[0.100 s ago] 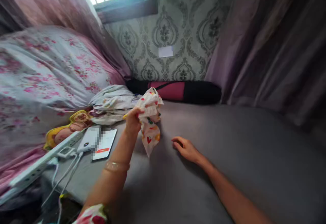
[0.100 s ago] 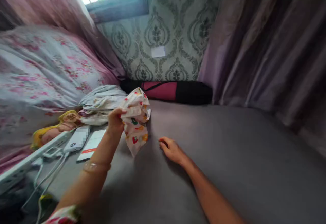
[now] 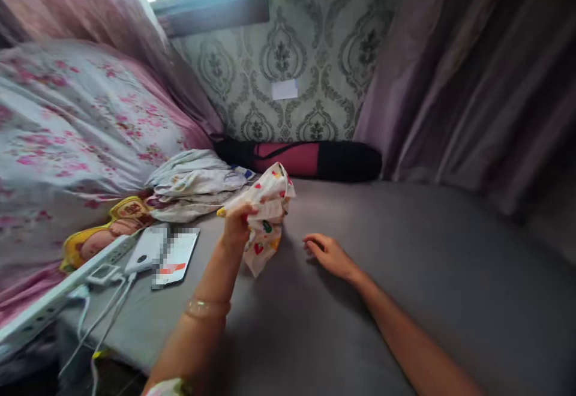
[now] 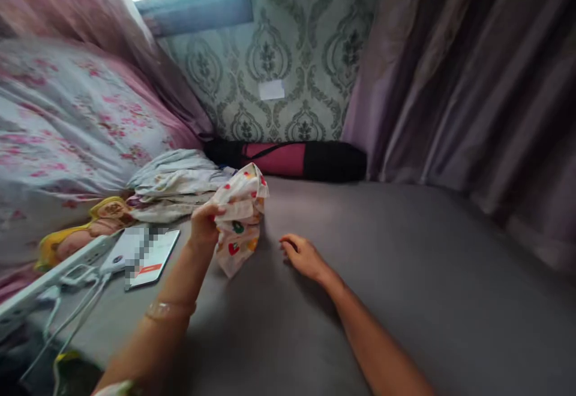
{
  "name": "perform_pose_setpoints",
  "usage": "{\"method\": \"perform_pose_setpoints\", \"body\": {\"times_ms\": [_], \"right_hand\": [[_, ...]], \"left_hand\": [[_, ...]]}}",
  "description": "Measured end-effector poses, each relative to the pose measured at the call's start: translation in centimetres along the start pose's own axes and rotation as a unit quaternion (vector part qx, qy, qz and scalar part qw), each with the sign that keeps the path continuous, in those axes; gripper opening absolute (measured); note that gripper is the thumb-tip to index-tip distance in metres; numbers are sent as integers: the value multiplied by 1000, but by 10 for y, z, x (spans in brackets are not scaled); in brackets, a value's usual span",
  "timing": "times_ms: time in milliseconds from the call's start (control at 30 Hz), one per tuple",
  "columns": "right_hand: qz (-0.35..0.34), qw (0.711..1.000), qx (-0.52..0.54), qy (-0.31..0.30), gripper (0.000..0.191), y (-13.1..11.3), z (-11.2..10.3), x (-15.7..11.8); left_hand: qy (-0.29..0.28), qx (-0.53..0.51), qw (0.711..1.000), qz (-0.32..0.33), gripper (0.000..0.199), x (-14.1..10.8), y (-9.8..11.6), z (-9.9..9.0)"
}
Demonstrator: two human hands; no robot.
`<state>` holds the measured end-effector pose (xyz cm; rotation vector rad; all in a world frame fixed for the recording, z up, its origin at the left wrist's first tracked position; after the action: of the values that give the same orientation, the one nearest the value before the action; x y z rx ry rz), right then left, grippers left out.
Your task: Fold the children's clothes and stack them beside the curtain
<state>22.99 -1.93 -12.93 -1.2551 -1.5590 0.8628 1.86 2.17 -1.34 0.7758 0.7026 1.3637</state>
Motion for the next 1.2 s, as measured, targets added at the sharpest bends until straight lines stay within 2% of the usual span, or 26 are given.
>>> {"method": "perform_pose_setpoints", "body": {"times_ms": [100,200,267,333,400,500,567,667,767,867,967,1100,1200], "right_hand": [[8,997,28,74,33,-4,-26,8],[-21,991,46,125,40,-13,-55,11],[-55,991,38,112,48,-23,-69,8],[-93,993,6,73,49,-36,-78,3],[-130,991,-29,19,42,-48,-81,-3],[-142,987,-37,-69,32,-58,-78,-9],[-91,990,-3,-107,31,-60,-74,-10],[-5,990,22,-140,37,-64,-63,-13],[1,983,-41,-179,38,-69,-45,-19],[-31,976,-164,-142,37,-66,-29,-24],[-16,965,-243,-97,37,-52,-20,-26],[14,973,-198,-118,31,-40,-12,-24],[54,994,-80,-58,33,-43,-18,-17]], "left_hand": [[-90,68,993,-28,41,-16,-22,9],[-230,170,956,-65,33,-32,-41,24],[-331,245,908,-78,25,-42,-49,34],[-421,299,852,-86,25,-51,-55,43],[-471,328,813,-96,30,-58,-60,47],[-498,327,795,-114,25,-64,-68,47],[-514,303,794,-113,16,-68,-71,46],[-539,279,788,-107,25,-74,-78,44],[-563,337,748,-103,16,-79,-92,41],[-584,367,716,-104,20,-84,-106,39],[-590,359,714,-114,25,-86,-112,38],[-587,353,719,-121,20,-86,-108,38],[-583,337,729,-122,18,-85,-101,38]]}}
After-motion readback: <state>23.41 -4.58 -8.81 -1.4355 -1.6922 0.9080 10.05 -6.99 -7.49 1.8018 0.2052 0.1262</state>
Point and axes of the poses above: each hand's wrist, its own x-axis towards the middle knuckle, its own z-axis out of the palm, y = z × x, the point moved 4 cm from there along x, towards the middle knuckle, and after that the axes turned 10 degrees about y, right-handed, at the moved point
